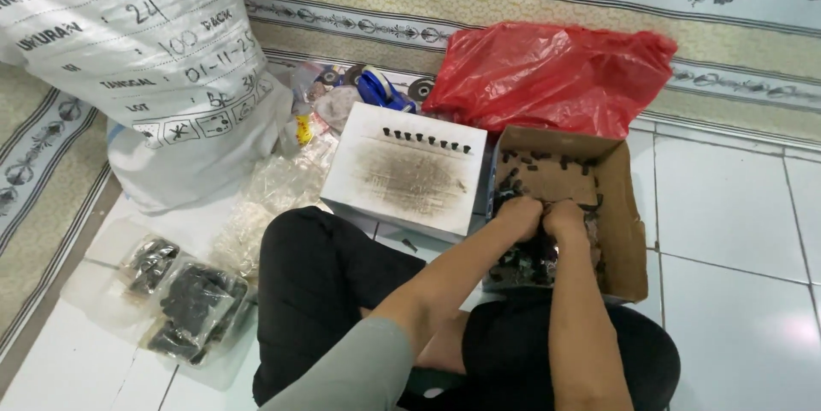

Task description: The person sits on the floor and sorts small black plastic components from a cardboard box onto a white rectangular surface. They pick up individual pieces, inspect them, and place them in a row on the white surface.

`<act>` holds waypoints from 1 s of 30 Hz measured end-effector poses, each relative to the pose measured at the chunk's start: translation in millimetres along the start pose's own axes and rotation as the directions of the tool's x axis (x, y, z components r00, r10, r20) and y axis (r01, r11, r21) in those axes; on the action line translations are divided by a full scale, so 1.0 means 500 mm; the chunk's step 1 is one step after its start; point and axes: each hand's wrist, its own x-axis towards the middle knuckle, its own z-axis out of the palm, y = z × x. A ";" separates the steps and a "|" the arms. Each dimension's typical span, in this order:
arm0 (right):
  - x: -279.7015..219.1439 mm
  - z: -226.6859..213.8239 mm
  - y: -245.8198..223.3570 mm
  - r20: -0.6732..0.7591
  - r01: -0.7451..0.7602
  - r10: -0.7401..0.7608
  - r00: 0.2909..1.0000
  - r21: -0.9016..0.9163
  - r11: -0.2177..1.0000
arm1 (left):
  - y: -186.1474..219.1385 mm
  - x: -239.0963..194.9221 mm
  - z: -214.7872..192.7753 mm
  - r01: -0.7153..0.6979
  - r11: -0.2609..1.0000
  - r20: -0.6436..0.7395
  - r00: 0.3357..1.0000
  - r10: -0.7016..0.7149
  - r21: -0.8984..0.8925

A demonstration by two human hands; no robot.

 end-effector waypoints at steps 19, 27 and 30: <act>-0.016 -0.037 0.023 0.268 -0.281 0.145 0.952 0.588 0.758 | 0.044 0.023 -0.083 0.506 0.523 0.261 0.842 -0.472 -0.686; 0.082 0.043 0.088 0.295 -0.323 0.132 0.946 0.886 0.333 | -0.019 0.053 -0.020 0.495 0.608 0.222 0.855 -0.469 -0.621; -0.021 -0.040 0.037 0.179 -0.234 0.151 0.972 0.734 0.638 | 0.001 0.046 -0.062 0.490 0.680 0.219 0.866 -0.449 -0.546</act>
